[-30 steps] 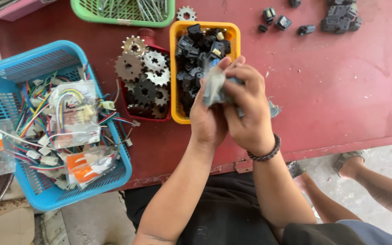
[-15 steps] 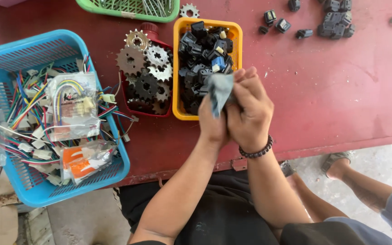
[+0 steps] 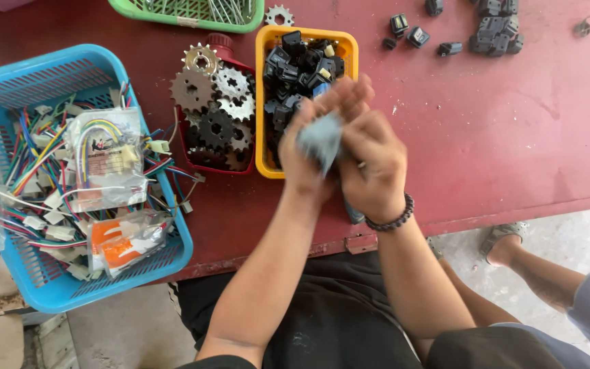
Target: Cleaning several small electronic switches using a cloth at a workbench.
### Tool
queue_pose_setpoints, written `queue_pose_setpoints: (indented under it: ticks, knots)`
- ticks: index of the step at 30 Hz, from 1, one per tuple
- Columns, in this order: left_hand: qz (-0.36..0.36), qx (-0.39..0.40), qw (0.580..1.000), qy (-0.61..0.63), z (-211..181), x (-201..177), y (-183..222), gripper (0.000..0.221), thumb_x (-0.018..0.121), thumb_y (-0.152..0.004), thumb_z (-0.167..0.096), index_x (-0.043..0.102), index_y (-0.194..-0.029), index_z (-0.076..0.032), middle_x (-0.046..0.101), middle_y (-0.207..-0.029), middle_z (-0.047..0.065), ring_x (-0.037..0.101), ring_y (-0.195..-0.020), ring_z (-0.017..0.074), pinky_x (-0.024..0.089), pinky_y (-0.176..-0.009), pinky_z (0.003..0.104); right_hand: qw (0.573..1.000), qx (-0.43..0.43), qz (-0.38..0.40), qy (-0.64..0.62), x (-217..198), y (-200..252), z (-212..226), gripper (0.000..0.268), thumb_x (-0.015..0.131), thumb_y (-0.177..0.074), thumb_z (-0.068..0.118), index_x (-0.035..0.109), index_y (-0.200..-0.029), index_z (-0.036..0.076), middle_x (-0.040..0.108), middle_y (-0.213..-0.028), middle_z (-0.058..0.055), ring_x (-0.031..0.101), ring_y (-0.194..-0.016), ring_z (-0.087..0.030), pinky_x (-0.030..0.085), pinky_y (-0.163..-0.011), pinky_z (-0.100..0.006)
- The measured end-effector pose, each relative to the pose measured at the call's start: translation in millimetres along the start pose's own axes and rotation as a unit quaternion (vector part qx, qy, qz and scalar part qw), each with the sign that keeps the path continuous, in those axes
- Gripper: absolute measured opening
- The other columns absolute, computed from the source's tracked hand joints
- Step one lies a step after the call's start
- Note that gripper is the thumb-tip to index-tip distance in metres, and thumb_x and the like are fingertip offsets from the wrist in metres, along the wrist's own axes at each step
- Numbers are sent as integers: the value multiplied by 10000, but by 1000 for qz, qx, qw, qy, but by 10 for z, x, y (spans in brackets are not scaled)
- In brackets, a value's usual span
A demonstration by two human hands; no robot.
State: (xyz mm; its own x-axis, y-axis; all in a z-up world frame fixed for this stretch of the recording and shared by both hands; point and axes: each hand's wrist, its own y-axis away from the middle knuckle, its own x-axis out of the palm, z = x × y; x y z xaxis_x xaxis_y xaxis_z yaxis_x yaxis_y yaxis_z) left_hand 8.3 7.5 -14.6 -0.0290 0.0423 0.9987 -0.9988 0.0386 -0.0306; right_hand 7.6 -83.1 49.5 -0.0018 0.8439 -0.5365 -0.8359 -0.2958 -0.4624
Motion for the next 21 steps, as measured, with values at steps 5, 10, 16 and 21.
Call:
queue_pose_setpoints:
  ticks: [5,10,16,21]
  knots:
    - [-28,38,991,-128,12,175,-83,566,398,-1150,-317,489,-1473,139,493,-1491,359,505,-1405,445,387,-1225,495,998,-2,-36,50,12,-190,35,237,691,-861,-88,774,-1024,62,620,-900,-98,674,-797,-340,546,-728,-388]
    - [-37,29,991,-125,-125,162,-68,555,361,-1151,-298,443,-1511,116,469,-1536,322,499,-1432,408,422,-1215,432,1000,0,-21,-20,111,-265,70,243,734,-827,-101,768,-998,69,617,-873,-74,671,-778,-313,541,-722,-365]
    - [57,61,991,-106,-170,205,-71,472,327,-1220,-282,566,-1464,44,613,-1475,201,583,-1404,296,446,-1255,387,998,23,26,-51,123,-225,124,265,623,-788,-169,708,-1015,-62,602,-978,-125,565,-814,-239,499,-723,-316]
    - [-210,60,762,-610,-122,472,25,469,369,-1074,-275,670,-1230,49,677,-1200,341,614,-1245,450,438,-1130,554,997,-28,-52,58,165,-204,-78,116,628,-895,-128,684,-928,-32,584,-921,-195,655,-843,-429,544,-799,-389]
